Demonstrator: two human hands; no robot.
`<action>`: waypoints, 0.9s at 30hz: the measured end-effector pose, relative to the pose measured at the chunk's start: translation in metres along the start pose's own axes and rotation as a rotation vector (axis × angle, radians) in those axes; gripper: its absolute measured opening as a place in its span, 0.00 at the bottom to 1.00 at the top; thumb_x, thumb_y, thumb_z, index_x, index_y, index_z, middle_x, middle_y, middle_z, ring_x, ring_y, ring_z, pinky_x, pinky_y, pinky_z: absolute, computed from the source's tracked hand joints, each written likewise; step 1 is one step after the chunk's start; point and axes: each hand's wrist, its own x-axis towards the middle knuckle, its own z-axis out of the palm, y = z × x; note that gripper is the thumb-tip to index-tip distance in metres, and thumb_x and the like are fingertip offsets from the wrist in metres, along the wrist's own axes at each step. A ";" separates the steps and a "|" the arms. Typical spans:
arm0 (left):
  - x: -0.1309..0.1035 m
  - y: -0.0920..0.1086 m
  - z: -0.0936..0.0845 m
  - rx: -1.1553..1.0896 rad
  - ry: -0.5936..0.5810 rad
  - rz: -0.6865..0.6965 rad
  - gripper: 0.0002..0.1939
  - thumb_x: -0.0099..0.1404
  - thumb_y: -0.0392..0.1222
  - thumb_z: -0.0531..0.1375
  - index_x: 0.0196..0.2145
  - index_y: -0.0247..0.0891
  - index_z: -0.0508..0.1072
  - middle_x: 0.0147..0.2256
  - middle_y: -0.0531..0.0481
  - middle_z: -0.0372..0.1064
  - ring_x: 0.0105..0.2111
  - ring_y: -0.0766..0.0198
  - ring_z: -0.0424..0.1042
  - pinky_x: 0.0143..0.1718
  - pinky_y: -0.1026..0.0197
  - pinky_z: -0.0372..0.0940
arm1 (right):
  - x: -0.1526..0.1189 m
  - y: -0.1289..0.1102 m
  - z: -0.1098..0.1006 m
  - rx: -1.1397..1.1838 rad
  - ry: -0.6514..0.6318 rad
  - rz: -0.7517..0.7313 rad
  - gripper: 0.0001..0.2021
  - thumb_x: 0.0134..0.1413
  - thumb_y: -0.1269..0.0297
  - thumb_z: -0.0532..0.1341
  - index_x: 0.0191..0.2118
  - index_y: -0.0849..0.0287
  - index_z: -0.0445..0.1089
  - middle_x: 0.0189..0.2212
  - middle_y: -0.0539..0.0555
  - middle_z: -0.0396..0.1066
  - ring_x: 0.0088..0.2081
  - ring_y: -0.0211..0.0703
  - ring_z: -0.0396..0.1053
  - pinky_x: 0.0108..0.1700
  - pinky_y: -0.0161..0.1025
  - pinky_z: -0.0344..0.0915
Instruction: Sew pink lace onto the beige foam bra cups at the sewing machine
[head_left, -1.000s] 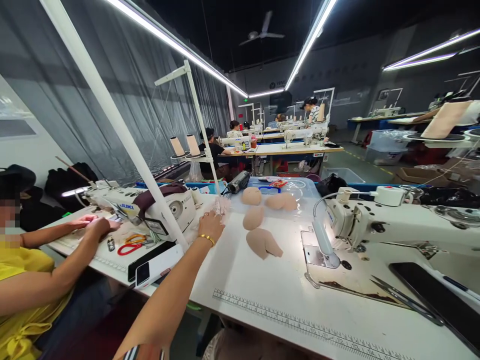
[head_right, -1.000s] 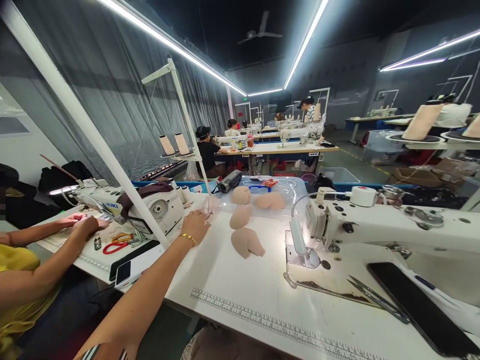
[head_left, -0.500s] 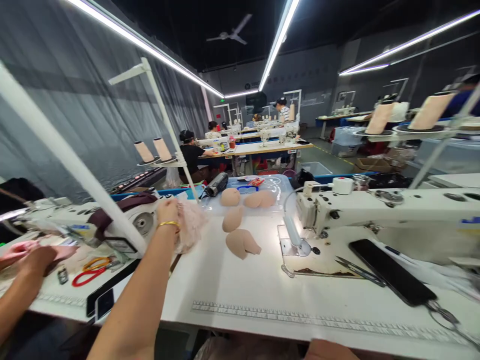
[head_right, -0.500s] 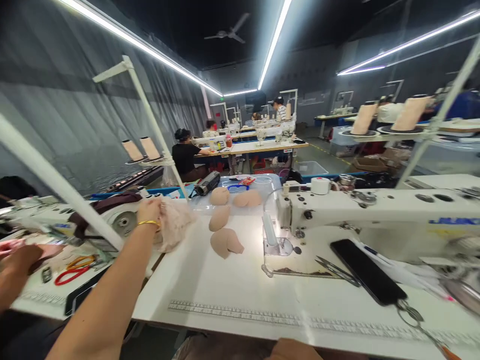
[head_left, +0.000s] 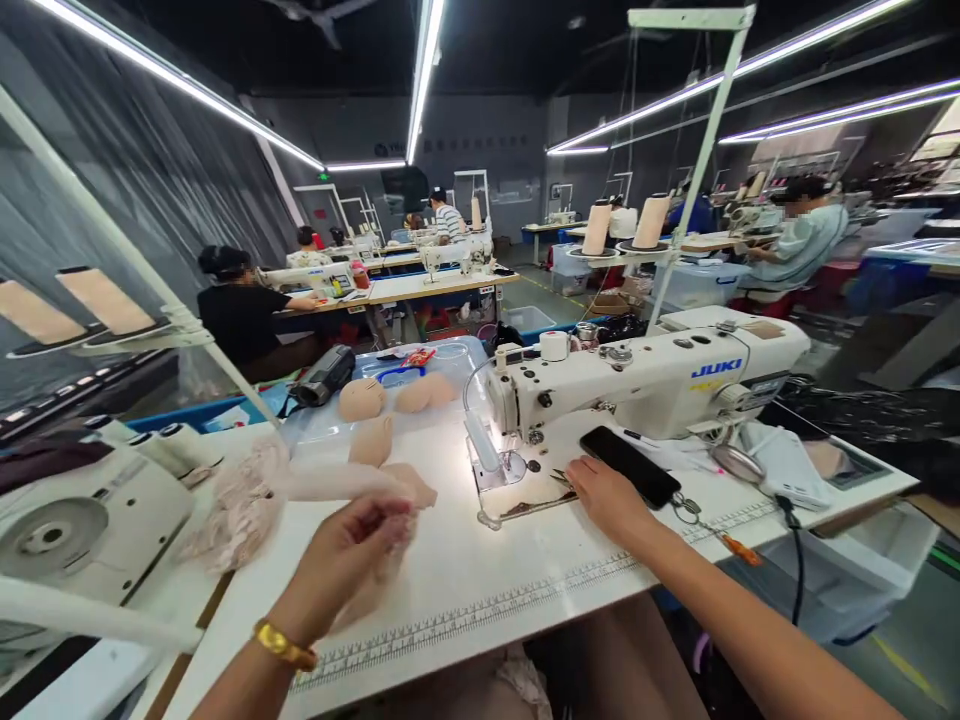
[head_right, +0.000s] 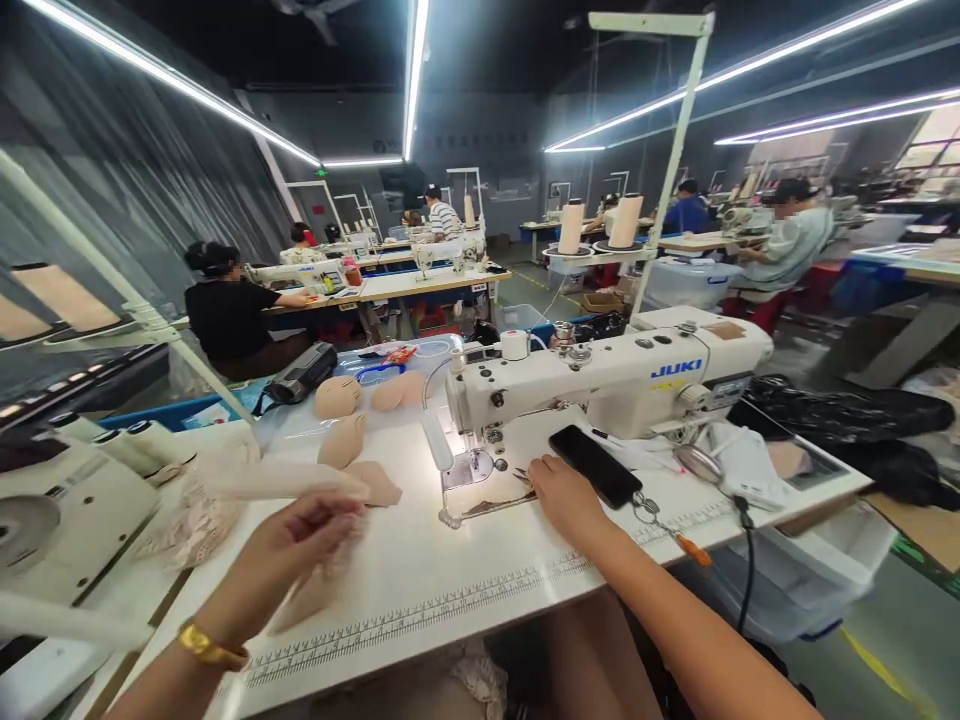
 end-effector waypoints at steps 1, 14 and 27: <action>-0.003 -0.005 0.016 -0.031 -0.099 0.000 0.27 0.54 0.59 0.72 0.45 0.38 0.77 0.46 0.40 0.78 0.47 0.49 0.76 0.46 0.52 0.72 | -0.006 -0.011 -0.002 0.078 -0.030 -0.014 0.15 0.75 0.68 0.47 0.39 0.60 0.68 0.29 0.54 0.73 0.32 0.46 0.71 0.37 0.40 0.66; -0.004 -0.023 0.065 -0.135 -0.339 -0.019 0.36 0.55 0.46 0.71 0.60 0.41 0.70 0.43 0.48 0.66 0.36 0.63 0.63 0.40 0.59 0.63 | -0.024 -0.113 0.003 -0.030 0.349 -0.543 0.09 0.66 0.73 0.60 0.32 0.57 0.66 0.26 0.49 0.67 0.29 0.43 0.63 0.36 0.41 0.54; -0.012 0.005 -0.060 0.865 0.275 0.302 0.25 0.68 0.52 0.54 0.58 0.39 0.71 0.53 0.39 0.73 0.47 0.44 0.72 0.48 0.41 0.67 | -0.034 -0.030 -0.008 -0.188 0.217 -0.245 0.08 0.69 0.66 0.58 0.36 0.58 0.70 0.28 0.53 0.72 0.30 0.47 0.68 0.33 0.41 0.54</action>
